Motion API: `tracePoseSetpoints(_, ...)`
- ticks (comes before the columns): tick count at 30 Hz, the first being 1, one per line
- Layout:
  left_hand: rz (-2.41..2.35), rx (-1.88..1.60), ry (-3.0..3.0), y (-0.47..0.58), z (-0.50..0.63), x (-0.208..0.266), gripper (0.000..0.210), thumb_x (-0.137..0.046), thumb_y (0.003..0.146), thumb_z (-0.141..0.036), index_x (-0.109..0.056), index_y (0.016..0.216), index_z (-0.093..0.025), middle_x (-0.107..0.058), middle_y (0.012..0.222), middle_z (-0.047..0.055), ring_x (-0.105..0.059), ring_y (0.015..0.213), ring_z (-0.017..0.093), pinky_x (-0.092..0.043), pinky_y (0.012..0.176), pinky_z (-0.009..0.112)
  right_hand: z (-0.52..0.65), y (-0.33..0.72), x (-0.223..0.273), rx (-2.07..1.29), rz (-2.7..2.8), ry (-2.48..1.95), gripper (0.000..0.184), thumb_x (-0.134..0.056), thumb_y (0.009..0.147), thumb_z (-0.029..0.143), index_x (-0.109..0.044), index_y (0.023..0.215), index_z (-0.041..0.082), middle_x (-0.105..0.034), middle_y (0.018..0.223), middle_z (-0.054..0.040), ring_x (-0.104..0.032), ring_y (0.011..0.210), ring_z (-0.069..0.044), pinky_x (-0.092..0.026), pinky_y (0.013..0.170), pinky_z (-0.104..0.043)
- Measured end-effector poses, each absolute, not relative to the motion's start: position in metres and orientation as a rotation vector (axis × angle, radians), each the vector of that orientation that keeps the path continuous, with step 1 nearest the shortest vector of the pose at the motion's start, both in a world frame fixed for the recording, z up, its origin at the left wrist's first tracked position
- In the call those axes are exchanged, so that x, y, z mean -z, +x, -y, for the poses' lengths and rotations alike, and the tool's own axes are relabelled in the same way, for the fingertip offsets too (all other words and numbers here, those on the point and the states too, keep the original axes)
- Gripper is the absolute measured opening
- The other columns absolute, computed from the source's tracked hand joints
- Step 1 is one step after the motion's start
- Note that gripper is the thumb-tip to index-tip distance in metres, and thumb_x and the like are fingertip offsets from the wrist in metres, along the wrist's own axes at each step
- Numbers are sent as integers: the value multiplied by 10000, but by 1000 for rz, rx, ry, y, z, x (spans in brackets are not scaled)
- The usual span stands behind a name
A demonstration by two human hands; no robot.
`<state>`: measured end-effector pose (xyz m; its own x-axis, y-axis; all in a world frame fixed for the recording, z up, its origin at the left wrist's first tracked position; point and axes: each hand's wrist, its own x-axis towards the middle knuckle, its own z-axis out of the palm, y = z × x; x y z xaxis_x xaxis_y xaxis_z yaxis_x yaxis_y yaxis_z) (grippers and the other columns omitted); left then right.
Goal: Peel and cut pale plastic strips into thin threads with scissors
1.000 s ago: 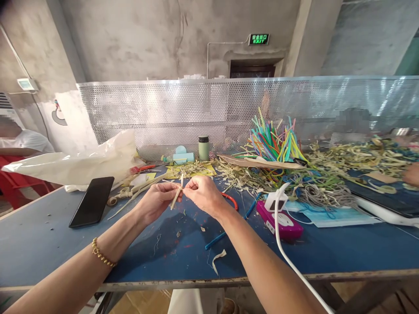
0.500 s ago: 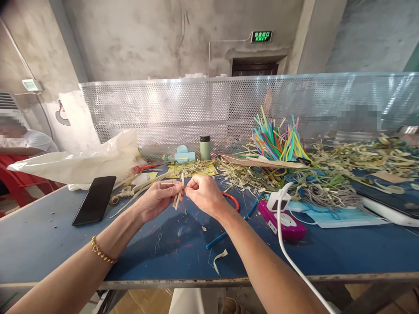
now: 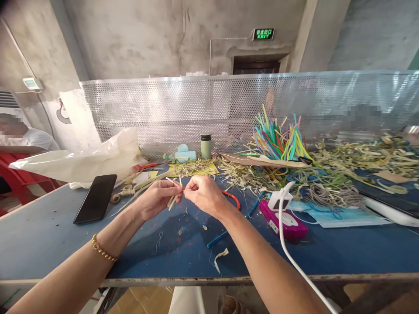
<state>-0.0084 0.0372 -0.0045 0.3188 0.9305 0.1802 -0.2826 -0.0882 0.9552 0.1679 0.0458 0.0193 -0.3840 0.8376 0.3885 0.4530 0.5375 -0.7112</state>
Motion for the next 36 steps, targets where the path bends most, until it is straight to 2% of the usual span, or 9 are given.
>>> tracePoseSetpoints(7, -678, -1146, 1249, -10, -38, 2, 200, -808, 668, -232, -696, 622, -72, -620, 672, 48, -560, 581, 94, -409, 561, 222, -50, 170, -16, -659, 2027, -990, 89, -618, 710, 225, -620, 657, 155, -564, 583, 11, -448, 531, -97, -348, 498, -227)
tracePoseSetpoints(14, -599, -1118, 1157, -15, -39, 1, 271, -832, 646, -217, -744, 844, -55, -677, 688, 79, -603, 611, 115, -447, 610, 225, -58, 170, -10, -597, 1996, -914, 126, -622, 757, 256, -619, 676, 160, -575, 580, 4, -482, 520, -107, -352, 487, -231)
tracePoseSetpoints(18, -601, -1144, 1158, -13, -40, 3, 243, -828, 648, -203, -742, 824, -58, -682, 699, 80, -607, 618, 118, -447, 609, 230, -58, 170, -11, -620, 1982, -872, 203, -581, 839, 327, -641, 747, 157, -632, 652, -22, -528, 539, -117, -392, 510, -244)
tracePoseSetpoints(21, -614, -1121, 1197, -10, -40, 4, 229, -821, 662, -226, -735, 796, -61, -675, 687, 80, -594, 600, 118, -428, 588, 235, -58, 169, -11, -611, 1962, -819, 176, -614, 826, 321, -649, 777, 155, -658, 703, -33, -551, 580, -124, -422, 551, -252)
tracePoseSetpoints(28, -668, -1090, 1290, -11, -38, 4, 254, -783, 727, -327, -710, 712, -85, -651, 628, 67, -529, 546, 98, -370, 546, 234, -59, 168, -9, -620, 1964, -754, 143, -614, 814, 265, -589, 714, 165, -595, 645, 4, -490, 559, -104, -383, 536, -238)
tracePoseSetpoints(36, -737, -1108, 1327, -8, -34, 2, 262, -834, 637, -313, -696, 629, -90, -623, 551, 51, -529, 529, 105, -354, 536, 241, -54, 165, -9, -540, 2023, -794, 152, -582, 814, 210, -546, 673, 170, -541, 602, 25, -444, 556, -98, -337, 530, -233)
